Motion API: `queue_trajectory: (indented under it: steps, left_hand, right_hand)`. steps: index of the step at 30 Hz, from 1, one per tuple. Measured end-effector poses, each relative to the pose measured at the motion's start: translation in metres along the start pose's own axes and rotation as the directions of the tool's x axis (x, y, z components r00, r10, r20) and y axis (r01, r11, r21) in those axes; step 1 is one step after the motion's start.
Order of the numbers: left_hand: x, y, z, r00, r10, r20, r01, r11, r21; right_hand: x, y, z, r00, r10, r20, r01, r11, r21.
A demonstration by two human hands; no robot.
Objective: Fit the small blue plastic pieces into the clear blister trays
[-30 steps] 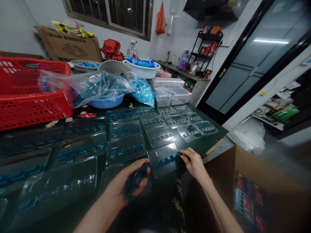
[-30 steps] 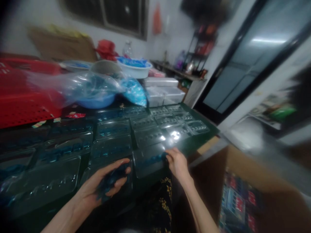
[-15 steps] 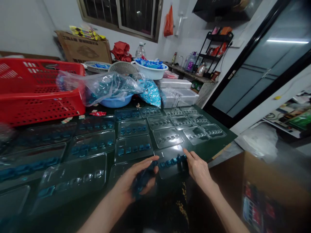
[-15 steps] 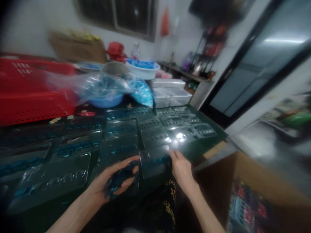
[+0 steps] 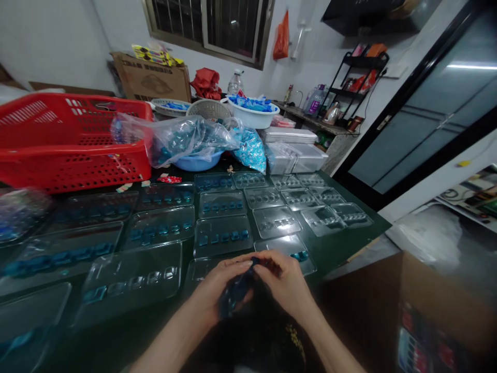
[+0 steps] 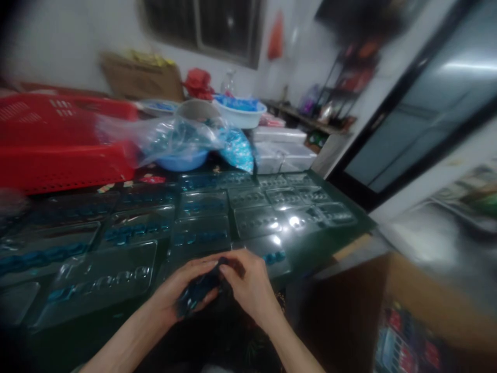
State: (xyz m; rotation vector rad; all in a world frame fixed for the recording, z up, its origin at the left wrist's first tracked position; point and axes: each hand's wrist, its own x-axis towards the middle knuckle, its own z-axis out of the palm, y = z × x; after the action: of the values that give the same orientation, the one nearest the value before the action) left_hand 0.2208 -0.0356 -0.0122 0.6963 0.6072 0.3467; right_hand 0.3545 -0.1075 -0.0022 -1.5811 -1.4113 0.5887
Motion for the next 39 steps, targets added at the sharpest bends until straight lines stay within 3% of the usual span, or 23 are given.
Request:
queue_trajectory:
  steps: [5, 11, 15, 21, 26, 29, 32, 36, 39]
  left_hand:
    - [0.000, -0.001, -0.004, 1.000, -0.021, 0.008, 0.021, 1.000, -0.018]
    - [0.004, -0.005, -0.006, 0.996, 0.038, -0.085, -0.038, 0.999, 0.010]
    - [0.004, -0.006, -0.004, 0.987, 0.055, -0.149, -0.051, 0.998, 0.030]
    - [0.001, -0.005, 0.000, 0.947, 0.128, -0.296, -0.094, 0.987, 0.127]
    - [0.000, -0.007, 0.002, 0.931, 0.187, -0.315, -0.122, 0.969, 0.216]
    - [0.002, -0.010, 0.001, 0.913, 0.227, -0.340, -0.137, 0.953, 0.268]
    - [0.005, -0.011, 0.002, 0.879, 0.260, -0.400, -0.128, 0.936, 0.328]
    - [0.005, -0.011, 0.005, 0.846, 0.309, -0.434, -0.116, 0.902, 0.415]
    - [0.004, -0.010, 0.006, 0.836, 0.308, -0.455, -0.104, 0.902, 0.420]
  right_hand:
    - [0.002, 0.006, 0.000, 0.993, 0.115, 0.038, -0.120, 0.979, 0.163]
    - [0.007, 0.002, 0.001, 0.968, 0.237, 0.077, -0.250, 0.924, 0.290]
    - [0.007, 0.005, 0.006, 0.967, 0.252, 0.042, -0.253, 0.924, 0.287]
    - [0.002, 0.008, 0.012, 0.986, 0.166, -0.017, -0.156, 0.956, 0.249]
    - [0.007, 0.011, 0.010, 0.970, 0.240, 0.046, -0.243, 0.929, 0.280]
    - [0.010, 0.013, 0.010, 0.977, 0.211, 0.039, -0.214, 0.955, 0.204]
    - [0.008, 0.012, 0.013, 0.995, 0.100, 0.000, -0.100, 0.994, 0.032]
    - [0.006, 0.011, 0.018, 0.999, 0.005, -0.051, -0.015, 0.980, -0.198]
    - [0.006, 0.012, 0.018, 0.997, -0.022, -0.069, 0.005, 0.974, -0.227]
